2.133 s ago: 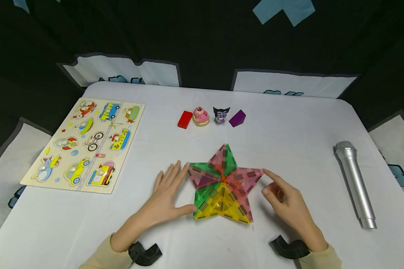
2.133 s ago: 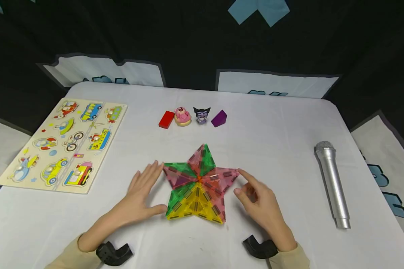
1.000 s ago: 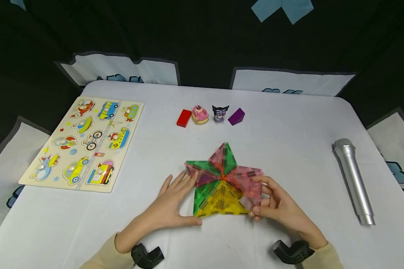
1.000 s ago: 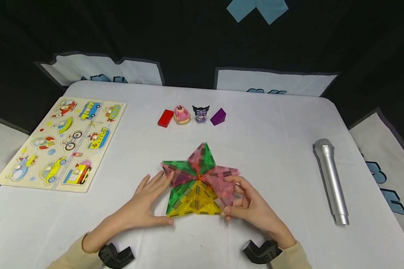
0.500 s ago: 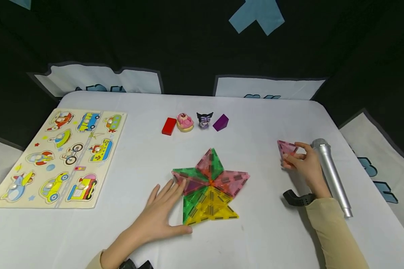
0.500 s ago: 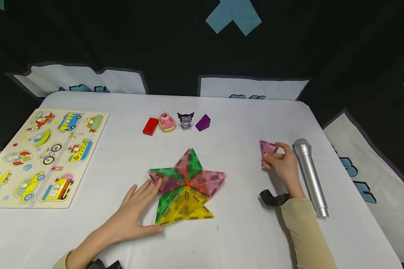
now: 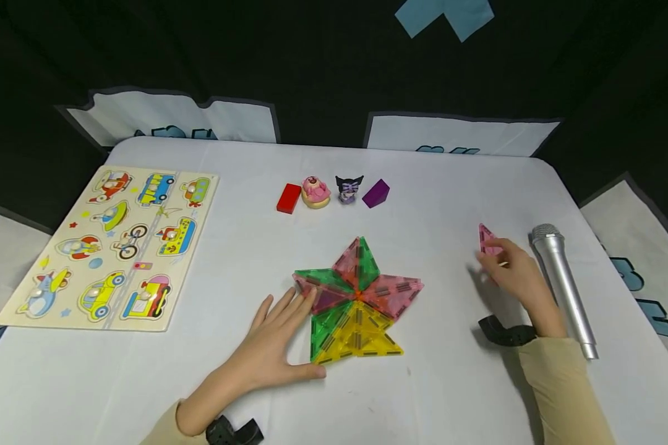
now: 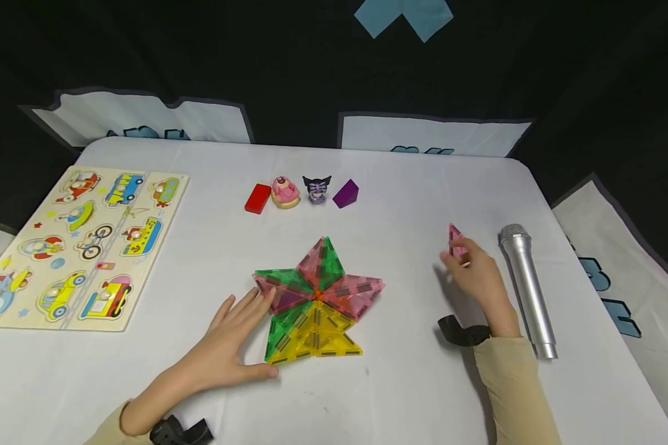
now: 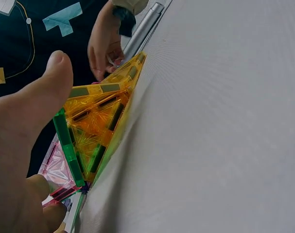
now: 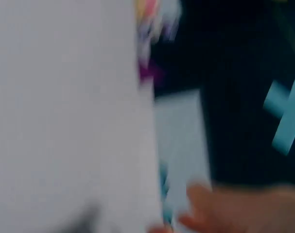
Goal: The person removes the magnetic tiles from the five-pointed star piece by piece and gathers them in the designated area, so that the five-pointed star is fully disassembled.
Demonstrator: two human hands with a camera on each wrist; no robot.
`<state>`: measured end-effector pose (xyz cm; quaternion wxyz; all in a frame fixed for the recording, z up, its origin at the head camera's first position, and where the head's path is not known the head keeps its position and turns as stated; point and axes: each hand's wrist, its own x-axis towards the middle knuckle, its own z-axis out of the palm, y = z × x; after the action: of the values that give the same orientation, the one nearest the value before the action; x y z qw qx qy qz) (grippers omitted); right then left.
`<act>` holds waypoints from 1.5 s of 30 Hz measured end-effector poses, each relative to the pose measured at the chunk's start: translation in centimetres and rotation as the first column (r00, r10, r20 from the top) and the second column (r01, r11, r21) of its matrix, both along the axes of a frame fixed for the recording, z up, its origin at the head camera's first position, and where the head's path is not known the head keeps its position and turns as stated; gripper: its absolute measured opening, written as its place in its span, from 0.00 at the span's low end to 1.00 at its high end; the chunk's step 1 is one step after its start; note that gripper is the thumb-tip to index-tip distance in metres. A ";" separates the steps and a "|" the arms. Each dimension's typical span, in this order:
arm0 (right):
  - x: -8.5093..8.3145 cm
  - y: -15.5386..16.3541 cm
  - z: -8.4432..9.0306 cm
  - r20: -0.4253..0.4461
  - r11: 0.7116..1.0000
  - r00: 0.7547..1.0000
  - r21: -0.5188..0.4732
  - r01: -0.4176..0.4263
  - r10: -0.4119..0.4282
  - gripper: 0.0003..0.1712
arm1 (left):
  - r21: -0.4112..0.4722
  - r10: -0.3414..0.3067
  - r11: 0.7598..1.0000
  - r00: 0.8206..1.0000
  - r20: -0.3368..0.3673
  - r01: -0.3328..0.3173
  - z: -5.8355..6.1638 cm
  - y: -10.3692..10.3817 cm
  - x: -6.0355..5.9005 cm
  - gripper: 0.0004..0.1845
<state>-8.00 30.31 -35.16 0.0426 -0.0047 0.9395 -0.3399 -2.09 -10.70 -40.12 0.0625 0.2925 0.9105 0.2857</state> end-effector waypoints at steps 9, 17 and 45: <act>4.7 -9.9 -0.1 -0.017 0.776 0.790 -0.177 -0.606 0.613 0.15 | 0.002 -0.001 1.000 1.000 0.000 0.001 0.3 0.1 -0.3 0.59; 5.8 -12.5 -2.4 -0.171 0.711 0.715 -0.092 -0.697 0.678 0.17 | -0.003 -0.005 1.000 1.000 -0.006 0.005 0.3 0.0 -0.2 0.59; 2.4 -7.7 0.7 -0.291 0.762 0.949 -0.586 -0.276 0.120 0.20 | -0.041 0.009 0.999 1.000 0.026 -0.008 0.2 0.1 0.0 0.59</act>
<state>-5.62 22.61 -34.49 -0.0373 -0.1586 0.7677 -0.6197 -2.14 -10.56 -39.91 0.0794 0.2834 0.9164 0.2712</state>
